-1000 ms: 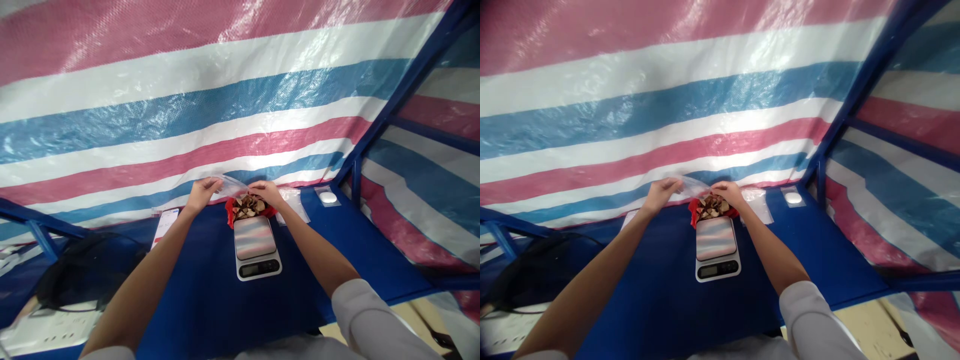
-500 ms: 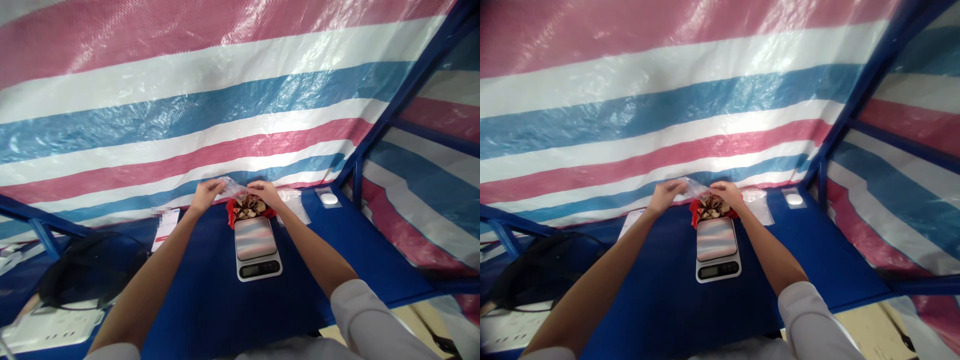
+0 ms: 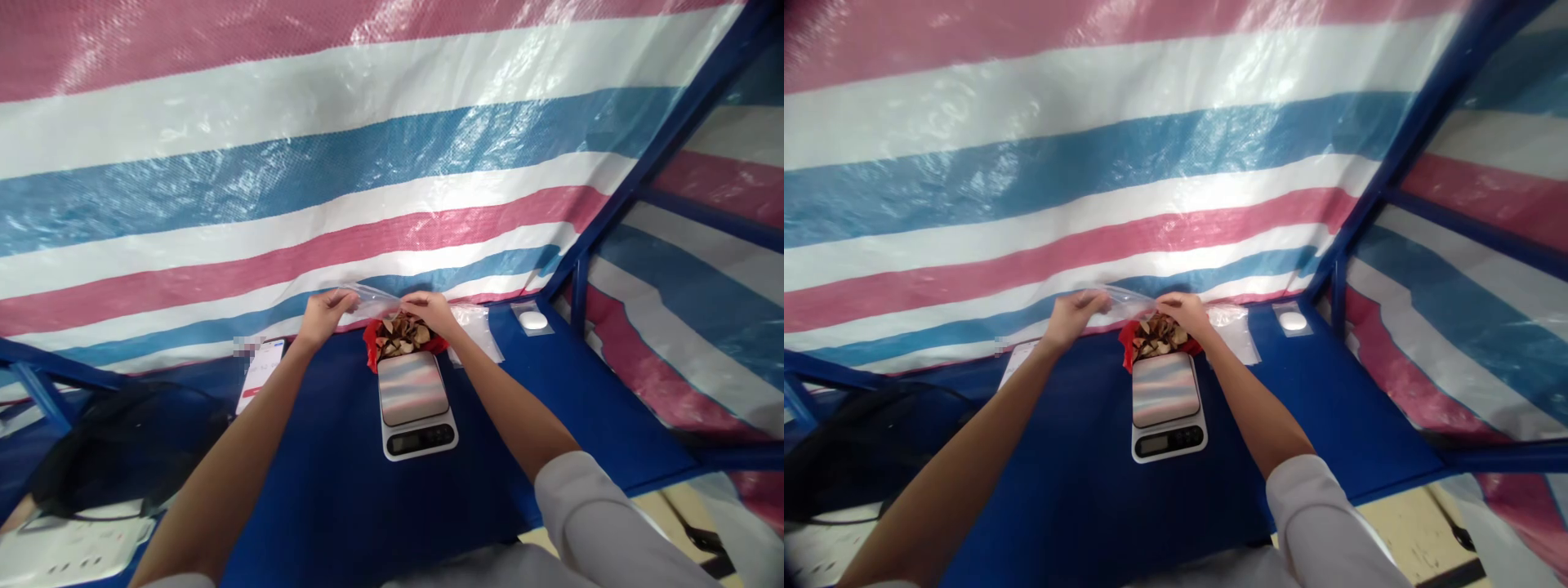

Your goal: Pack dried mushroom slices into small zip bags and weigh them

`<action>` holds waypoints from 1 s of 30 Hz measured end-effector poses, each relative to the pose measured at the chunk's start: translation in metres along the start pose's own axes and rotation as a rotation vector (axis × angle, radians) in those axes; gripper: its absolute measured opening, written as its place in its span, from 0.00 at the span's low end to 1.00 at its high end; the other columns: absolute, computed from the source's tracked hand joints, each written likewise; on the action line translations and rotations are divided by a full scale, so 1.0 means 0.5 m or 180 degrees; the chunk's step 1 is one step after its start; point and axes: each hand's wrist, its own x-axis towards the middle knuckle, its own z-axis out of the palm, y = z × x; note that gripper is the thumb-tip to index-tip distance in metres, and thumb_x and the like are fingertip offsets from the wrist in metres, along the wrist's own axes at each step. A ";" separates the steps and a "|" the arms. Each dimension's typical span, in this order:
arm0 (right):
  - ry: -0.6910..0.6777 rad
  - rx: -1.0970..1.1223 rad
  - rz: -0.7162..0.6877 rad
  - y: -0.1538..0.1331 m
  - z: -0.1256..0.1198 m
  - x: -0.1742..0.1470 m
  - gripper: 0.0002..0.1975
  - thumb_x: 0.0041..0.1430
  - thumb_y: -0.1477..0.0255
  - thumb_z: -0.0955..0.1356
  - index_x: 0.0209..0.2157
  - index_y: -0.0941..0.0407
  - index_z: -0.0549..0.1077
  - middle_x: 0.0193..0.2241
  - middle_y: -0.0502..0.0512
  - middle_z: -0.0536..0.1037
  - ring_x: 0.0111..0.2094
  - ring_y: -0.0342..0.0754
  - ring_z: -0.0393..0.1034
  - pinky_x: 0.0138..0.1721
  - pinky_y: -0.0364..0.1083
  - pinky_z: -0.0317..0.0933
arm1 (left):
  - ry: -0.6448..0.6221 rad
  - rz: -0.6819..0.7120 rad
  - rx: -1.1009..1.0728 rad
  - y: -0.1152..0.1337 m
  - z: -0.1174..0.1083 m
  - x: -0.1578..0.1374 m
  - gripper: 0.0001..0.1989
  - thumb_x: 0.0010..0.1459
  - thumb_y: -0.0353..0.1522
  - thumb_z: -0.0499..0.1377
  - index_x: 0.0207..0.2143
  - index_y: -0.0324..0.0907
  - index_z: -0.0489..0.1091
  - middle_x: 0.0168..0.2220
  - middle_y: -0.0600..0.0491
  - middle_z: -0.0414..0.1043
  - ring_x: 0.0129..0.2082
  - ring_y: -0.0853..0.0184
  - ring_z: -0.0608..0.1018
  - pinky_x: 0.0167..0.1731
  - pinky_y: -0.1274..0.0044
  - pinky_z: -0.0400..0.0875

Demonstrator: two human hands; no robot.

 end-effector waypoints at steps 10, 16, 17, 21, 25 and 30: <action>-0.0083 -0.0631 -0.0690 -0.007 -0.026 -0.002 0.08 0.58 0.69 0.70 0.37 0.52 0.83 0.39 0.51 0.85 0.41 0.51 0.79 0.49 0.48 0.71 | -0.0066 0.0011 0.0148 0.005 -0.013 -0.001 0.17 0.56 0.46 0.62 0.26 0.42 0.77 0.29 0.50 0.81 0.33 0.61 0.80 0.39 0.73 0.75; -0.0171 -0.0976 -0.0584 -0.012 -0.023 -0.010 0.09 0.61 0.69 0.70 0.41 0.51 0.82 0.42 0.51 0.85 0.43 0.51 0.79 0.49 0.48 0.69 | -0.0152 -0.0049 0.0062 -0.008 0.005 -0.001 0.18 0.56 0.47 0.62 0.29 0.41 0.78 0.29 0.49 0.81 0.32 0.62 0.80 0.38 0.73 0.75; -0.0247 -0.1025 -0.0545 -0.013 -0.021 -0.011 0.10 0.61 0.68 0.70 0.42 0.51 0.82 0.42 0.51 0.84 0.44 0.51 0.79 0.49 0.48 0.69 | -0.0188 -0.0035 0.0067 -0.008 0.008 -0.001 0.18 0.56 0.47 0.62 0.29 0.41 0.79 0.29 0.49 0.81 0.32 0.62 0.80 0.38 0.73 0.75; -0.0515 -0.1176 -0.0549 -0.016 -0.015 -0.007 0.11 0.61 0.68 0.71 0.44 0.51 0.81 0.44 0.52 0.84 0.44 0.52 0.78 0.47 0.47 0.68 | -0.0299 0.0048 0.0112 -0.004 0.017 -0.001 0.17 0.57 0.46 0.61 0.30 0.41 0.79 0.29 0.50 0.81 0.32 0.62 0.80 0.38 0.73 0.75; -0.0734 -0.1166 -0.0711 -0.016 -0.017 0.003 0.10 0.62 0.70 0.70 0.43 0.52 0.82 0.44 0.53 0.84 0.44 0.51 0.77 0.46 0.46 0.67 | -0.0341 0.0081 0.0148 0.003 0.012 -0.002 0.17 0.58 0.45 0.61 0.30 0.41 0.79 0.29 0.50 0.80 0.32 0.63 0.80 0.39 0.74 0.75; -0.0853 -0.1249 -0.0866 -0.010 -0.025 0.011 0.08 0.62 0.70 0.70 0.39 0.52 0.83 0.43 0.53 0.84 0.43 0.50 0.78 0.44 0.45 0.66 | -0.0311 0.0011 0.0210 0.004 -0.003 -0.003 0.15 0.57 0.42 0.61 0.28 0.41 0.79 0.30 0.50 0.81 0.33 0.63 0.80 0.40 0.75 0.74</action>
